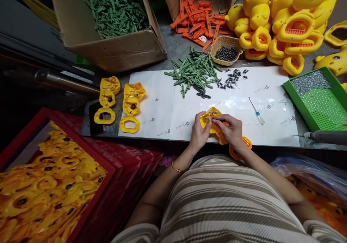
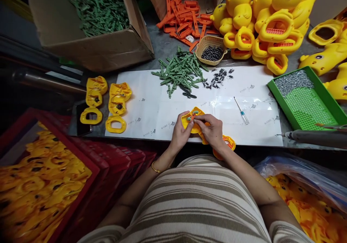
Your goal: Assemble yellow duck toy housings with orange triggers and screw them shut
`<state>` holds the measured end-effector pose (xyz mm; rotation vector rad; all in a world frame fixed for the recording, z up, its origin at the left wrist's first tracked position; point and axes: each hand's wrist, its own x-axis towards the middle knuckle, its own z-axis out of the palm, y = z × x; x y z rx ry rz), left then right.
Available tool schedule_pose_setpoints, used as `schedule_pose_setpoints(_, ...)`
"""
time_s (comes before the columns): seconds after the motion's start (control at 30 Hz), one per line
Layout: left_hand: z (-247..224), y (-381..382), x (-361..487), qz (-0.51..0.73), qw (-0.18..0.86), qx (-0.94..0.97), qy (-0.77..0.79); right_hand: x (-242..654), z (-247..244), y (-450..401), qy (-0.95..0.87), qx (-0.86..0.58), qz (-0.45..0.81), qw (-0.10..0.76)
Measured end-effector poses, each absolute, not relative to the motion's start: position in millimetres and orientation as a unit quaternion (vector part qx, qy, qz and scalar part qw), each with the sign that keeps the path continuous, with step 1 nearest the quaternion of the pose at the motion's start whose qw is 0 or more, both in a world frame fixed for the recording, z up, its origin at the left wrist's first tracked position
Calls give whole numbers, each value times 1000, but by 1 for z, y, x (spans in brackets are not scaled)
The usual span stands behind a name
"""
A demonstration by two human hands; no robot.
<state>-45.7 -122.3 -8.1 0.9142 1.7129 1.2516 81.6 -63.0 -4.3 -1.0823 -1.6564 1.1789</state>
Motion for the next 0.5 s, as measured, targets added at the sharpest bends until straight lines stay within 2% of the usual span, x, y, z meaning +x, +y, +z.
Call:
schedule_pose_setpoints(0.2,-2,-125,-37,497,376,387,680,77,3,-63,-668,-417,444,428)
schedule_pose_setpoints(0.5,-1,-128,-37,447,319,428,718,76,10,-59,-699,-398,429,411)
